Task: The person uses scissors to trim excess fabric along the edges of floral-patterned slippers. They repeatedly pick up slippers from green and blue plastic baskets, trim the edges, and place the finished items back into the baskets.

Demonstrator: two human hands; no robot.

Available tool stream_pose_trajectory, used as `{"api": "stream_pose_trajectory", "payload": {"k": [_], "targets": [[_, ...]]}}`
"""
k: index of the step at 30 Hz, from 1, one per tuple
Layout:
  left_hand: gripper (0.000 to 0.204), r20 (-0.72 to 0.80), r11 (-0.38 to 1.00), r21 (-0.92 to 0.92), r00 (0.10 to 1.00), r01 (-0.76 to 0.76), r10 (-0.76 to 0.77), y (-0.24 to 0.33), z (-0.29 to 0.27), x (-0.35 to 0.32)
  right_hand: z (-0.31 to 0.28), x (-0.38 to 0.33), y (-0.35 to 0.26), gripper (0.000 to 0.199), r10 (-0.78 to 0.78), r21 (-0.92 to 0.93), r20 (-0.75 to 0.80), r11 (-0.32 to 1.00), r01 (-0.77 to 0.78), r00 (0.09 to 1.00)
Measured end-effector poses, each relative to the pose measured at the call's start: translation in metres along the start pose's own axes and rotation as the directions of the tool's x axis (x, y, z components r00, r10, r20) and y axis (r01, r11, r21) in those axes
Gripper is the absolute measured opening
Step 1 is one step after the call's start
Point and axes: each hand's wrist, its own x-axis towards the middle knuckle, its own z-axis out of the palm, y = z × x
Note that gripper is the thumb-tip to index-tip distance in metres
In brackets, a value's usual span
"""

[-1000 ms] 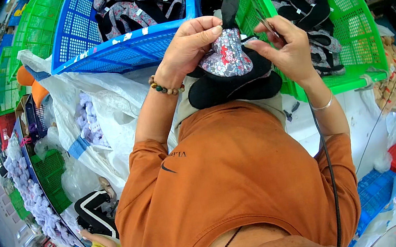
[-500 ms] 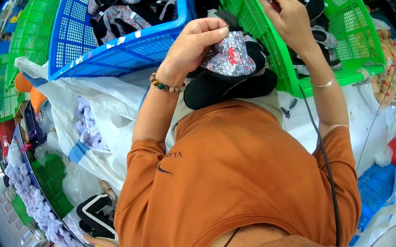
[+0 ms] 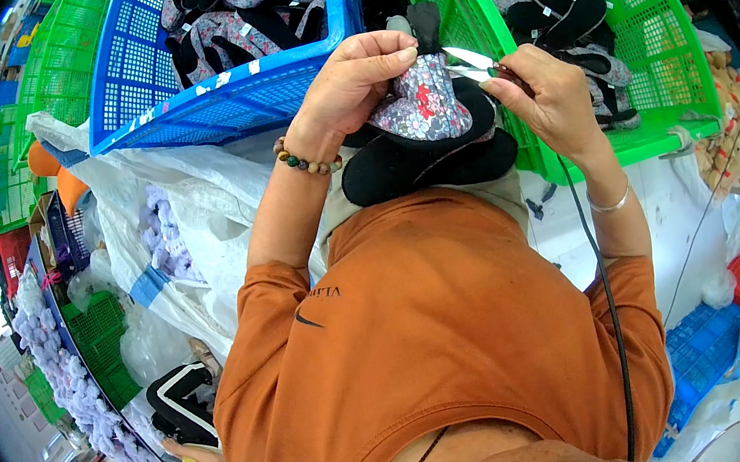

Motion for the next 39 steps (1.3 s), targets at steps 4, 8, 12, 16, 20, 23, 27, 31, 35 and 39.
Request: {"api": "stream_pose_trajectory", "payload": {"k": [4,8,12,16,20,23,27,31,35,39], "targets": [[0.016,-0.052,1.000,0.009,0.999,-0.001,0.002,-0.001,0.003,-0.002,0.000,0.001,0.000,0.034,-0.015,-0.049,-0.002,0.999,0.015,1.000],[0.017,-0.010,0.999,0.022,1.000,0.025,-0.025,0.000,0.003,-0.001,-0.001,0.002,-0.001,0.035,-0.036,-0.087,-0.002,0.996,0.036,0.999],[0.017,0.047,0.997,0.070,0.998,0.045,-0.048,0.000,0.007,0.000,-0.003,0.006,-0.001,0.035,-0.101,-0.125,-0.004,0.987,0.100,0.995],[0.018,0.051,0.995,0.091,0.997,0.047,-0.052,-0.002,0.012,0.002,-0.008,0.006,0.000,0.035,-0.159,-0.180,0.033,0.970,0.163,0.987],[0.018,0.042,0.994,0.086,0.997,0.063,-0.067,-0.003,0.013,0.002,-0.008,0.004,0.003,0.035,-0.190,-0.215,0.024,0.958,0.191,0.981],[0.016,0.081,0.991,0.106,0.993,0.079,-0.088,-0.002,0.014,0.002,-0.004,0.003,0.008,0.034,-0.214,-0.218,0.013,0.953,0.212,0.977],[0.016,0.091,0.988,0.133,0.991,0.083,-0.095,0.000,0.016,0.001,-0.004,0.002,0.009,0.033,-0.257,-0.263,0.003,0.932,0.249,0.966],[0.015,0.077,0.980,0.183,0.993,0.079,-0.094,0.000,0.018,0.001,-0.006,0.002,0.009,0.033,-0.274,-0.298,0.029,0.916,0.270,0.961],[0.014,0.050,0.969,0.236,0.995,0.077,-0.091,0.000,0.020,0.002,-0.008,0.001,0.008,0.032,-0.270,-0.272,0.040,0.924,0.271,0.962],[0.013,0.101,0.966,0.244,0.988,0.087,-0.114,0.002,0.020,0.003,-0.009,-0.001,0.007,0.031,-0.225,-0.254,0.049,0.939,0.230,0.973]]}}
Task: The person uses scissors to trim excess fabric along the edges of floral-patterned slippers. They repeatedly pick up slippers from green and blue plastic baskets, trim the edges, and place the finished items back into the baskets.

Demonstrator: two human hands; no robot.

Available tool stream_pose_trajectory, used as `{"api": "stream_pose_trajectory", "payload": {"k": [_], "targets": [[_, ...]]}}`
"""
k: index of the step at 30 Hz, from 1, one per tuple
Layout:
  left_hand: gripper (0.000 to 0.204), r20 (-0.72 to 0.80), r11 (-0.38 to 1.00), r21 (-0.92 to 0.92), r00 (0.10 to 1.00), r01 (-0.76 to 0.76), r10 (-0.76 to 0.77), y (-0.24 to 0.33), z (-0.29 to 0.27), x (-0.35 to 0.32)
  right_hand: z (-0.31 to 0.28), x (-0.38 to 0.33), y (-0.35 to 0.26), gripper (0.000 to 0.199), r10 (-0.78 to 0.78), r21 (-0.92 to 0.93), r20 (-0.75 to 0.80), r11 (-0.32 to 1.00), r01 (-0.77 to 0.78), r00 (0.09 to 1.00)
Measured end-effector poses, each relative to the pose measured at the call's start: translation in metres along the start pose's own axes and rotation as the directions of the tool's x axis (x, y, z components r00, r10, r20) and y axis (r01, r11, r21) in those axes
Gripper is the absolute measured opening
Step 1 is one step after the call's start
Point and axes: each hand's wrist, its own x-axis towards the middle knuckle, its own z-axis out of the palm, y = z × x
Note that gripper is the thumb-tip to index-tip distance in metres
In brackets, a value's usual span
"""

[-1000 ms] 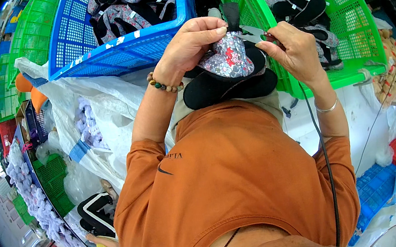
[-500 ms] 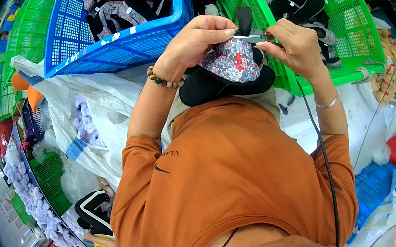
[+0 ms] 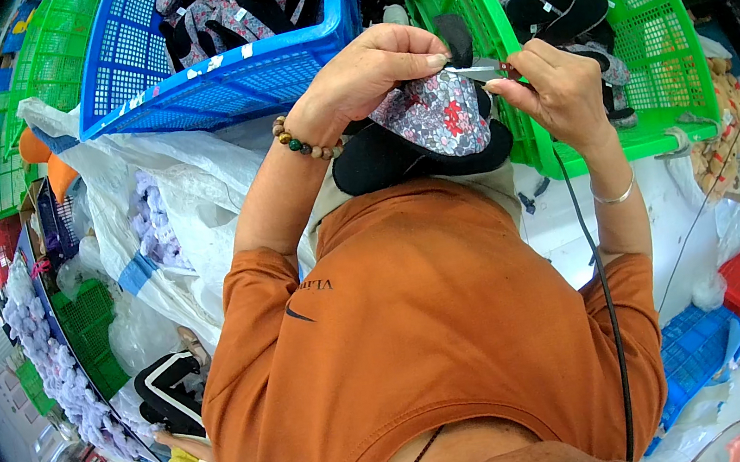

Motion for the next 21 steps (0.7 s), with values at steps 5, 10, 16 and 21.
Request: {"api": "stream_pose_trajectory", "payload": {"k": [5,10,16,21], "targets": [[0.013,-0.013,1.000,0.001,1.000,-0.002,0.002,0.000,0.001,0.001,-0.002,-0.001,-0.002,0.030,0.008,-0.019,-0.005,1.000,-0.009,1.000],[0.012,-0.020,1.000,0.019,1.000,0.008,-0.007,0.001,0.002,0.001,-0.002,-0.003,-0.004,0.030,0.019,-0.052,-0.005,0.998,-0.019,1.000],[0.016,-0.007,1.000,0.020,1.000,-0.001,0.001,-0.006,-0.003,0.004,0.000,-0.006,-0.009,0.031,0.114,-0.041,-0.053,0.992,-0.117,0.992],[0.018,-0.041,1.000,0.030,0.999,0.006,-0.005,-0.006,-0.002,0.004,0.007,-0.008,0.003,0.032,0.354,-0.057,-0.077,0.932,-0.358,0.932]]}}
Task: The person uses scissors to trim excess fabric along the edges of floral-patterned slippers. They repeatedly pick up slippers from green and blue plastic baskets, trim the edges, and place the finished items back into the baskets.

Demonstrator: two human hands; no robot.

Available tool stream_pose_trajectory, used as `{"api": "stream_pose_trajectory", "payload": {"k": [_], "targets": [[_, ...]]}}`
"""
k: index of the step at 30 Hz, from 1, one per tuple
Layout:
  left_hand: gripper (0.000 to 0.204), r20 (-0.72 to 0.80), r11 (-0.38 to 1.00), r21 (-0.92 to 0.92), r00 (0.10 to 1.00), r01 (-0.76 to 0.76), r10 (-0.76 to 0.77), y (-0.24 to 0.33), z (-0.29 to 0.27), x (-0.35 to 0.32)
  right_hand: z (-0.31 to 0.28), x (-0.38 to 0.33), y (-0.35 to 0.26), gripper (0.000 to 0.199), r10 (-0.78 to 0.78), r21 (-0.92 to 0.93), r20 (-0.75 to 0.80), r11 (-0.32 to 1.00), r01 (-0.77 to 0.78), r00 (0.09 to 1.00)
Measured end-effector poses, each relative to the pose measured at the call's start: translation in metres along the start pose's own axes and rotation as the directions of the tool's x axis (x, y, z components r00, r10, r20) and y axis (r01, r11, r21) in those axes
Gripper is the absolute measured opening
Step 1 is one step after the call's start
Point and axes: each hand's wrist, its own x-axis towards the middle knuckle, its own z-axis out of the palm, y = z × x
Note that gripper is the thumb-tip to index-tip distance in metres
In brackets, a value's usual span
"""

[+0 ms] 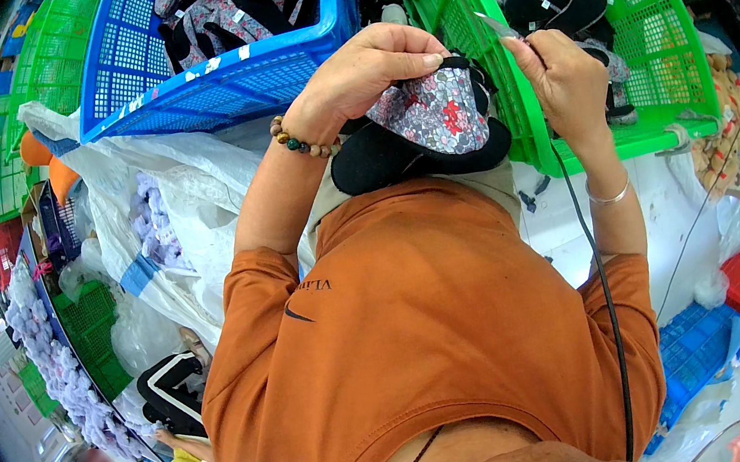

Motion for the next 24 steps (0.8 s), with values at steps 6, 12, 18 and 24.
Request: {"api": "stream_pose_trajectory", "payload": {"k": [6,12,18,24], "targets": [[0.018,-0.020,0.996,0.070,0.999,-0.047,0.048,0.002,-0.005,-0.005,0.001,-0.002,-0.001,0.027,-0.013,0.229,0.099,0.973,-0.010,0.995],[0.019,-0.102,0.943,-0.064,0.942,-0.326,0.319,0.021,-0.009,-0.023,0.004,0.000,-0.005,0.031,0.058,0.640,0.258,0.738,-0.216,0.964],[0.022,-0.084,0.770,-0.325,0.828,-0.549,0.555,0.021,-0.012,-0.025,0.012,0.001,-0.026,0.039,0.000,0.683,0.730,-0.039,-0.729,0.683],[0.017,-0.099,0.570,-0.565,0.735,-0.597,0.671,-0.006,-0.013,-0.026,0.013,0.010,-0.046,0.036,0.012,0.625,0.766,-0.245,-0.741,0.643]]}}
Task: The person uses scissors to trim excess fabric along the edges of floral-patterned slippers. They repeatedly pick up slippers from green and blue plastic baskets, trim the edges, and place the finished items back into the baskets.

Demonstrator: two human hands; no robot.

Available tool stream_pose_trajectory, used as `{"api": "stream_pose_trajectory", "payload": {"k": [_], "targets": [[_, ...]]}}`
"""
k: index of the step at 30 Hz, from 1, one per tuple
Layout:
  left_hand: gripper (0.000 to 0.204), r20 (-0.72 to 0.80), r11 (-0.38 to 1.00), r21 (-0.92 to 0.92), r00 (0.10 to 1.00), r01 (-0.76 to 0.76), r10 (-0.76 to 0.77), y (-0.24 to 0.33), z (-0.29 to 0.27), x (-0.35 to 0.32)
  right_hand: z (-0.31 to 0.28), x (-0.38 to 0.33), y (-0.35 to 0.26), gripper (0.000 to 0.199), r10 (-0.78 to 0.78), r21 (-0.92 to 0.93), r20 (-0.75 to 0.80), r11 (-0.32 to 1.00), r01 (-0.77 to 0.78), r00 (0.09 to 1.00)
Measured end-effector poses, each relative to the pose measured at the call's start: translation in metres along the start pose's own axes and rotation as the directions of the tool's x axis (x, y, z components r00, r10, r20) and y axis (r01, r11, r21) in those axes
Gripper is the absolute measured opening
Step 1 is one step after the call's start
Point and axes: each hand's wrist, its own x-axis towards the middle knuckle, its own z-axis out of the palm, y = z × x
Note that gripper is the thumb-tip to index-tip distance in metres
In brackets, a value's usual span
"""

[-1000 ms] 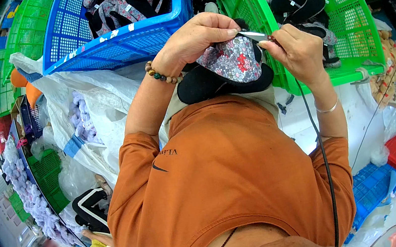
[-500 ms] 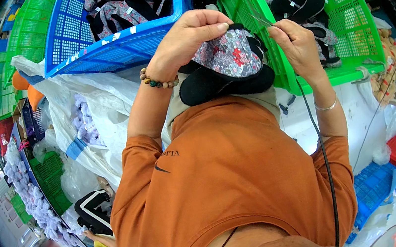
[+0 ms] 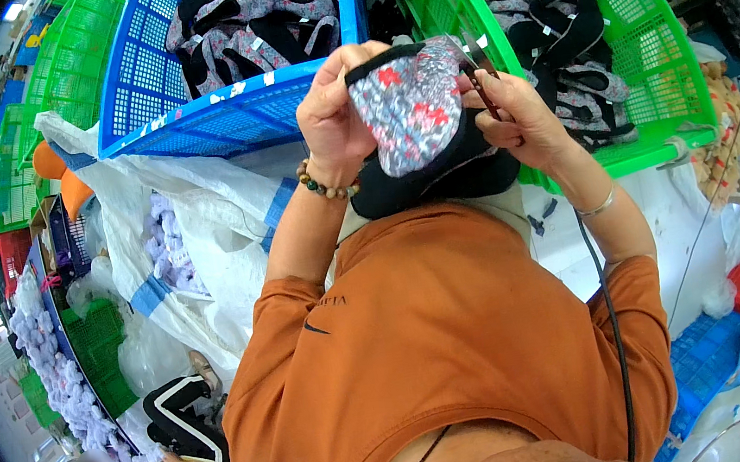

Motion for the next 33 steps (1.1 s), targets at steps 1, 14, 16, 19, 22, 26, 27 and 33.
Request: {"api": "stream_pose_trajectory", "payload": {"k": [1,14,16,19,22,26,27,33], "targets": [[0.018,-0.019,1.000,0.025,1.000,-0.015,0.016,0.000,0.003,-0.002,0.002,0.001,0.000,0.037,-0.010,0.019,-0.029,1.000,0.011,1.000],[0.036,-0.066,0.989,0.098,0.991,-0.108,0.115,0.002,0.026,-0.030,-0.034,0.044,0.016,0.029,-0.046,0.257,-0.080,0.964,0.065,0.996],[0.020,-0.202,0.961,-0.275,0.979,-0.042,-0.015,0.009,-0.003,-0.053,-0.033,0.047,0.020,0.030,-0.128,0.058,-0.132,0.989,0.136,0.983],[0.021,-0.362,0.949,-0.313,0.928,-0.032,-0.088,0.013,-0.032,-0.060,-0.026,0.049,0.016,0.027,-0.280,-0.172,-0.235,0.954,0.244,0.931],[0.021,-0.463,0.990,-0.116,0.886,-0.075,0.013,0.013,-0.036,-0.063,-0.062,0.061,0.024,0.027,-0.238,-0.133,-0.154,0.967,0.219,0.959],[0.022,-0.498,0.873,0.488,0.817,-0.012,0.290,0.018,-0.041,-0.064,-0.075,0.060,0.025,0.023,-0.205,-0.042,-0.114,0.979,0.201,0.972],[0.022,-0.474,0.825,0.565,0.824,0.013,0.311,0.021,-0.050,-0.062,-0.076,0.058,0.024,0.022,-0.250,-0.090,-0.138,0.967,0.239,0.958],[0.025,-0.241,0.993,-0.058,0.964,0.099,-0.111,0.028,-0.076,-0.067,-0.062,0.039,0.005,0.030,-0.465,-0.446,-0.009,0.794,0.413,0.885]]}}
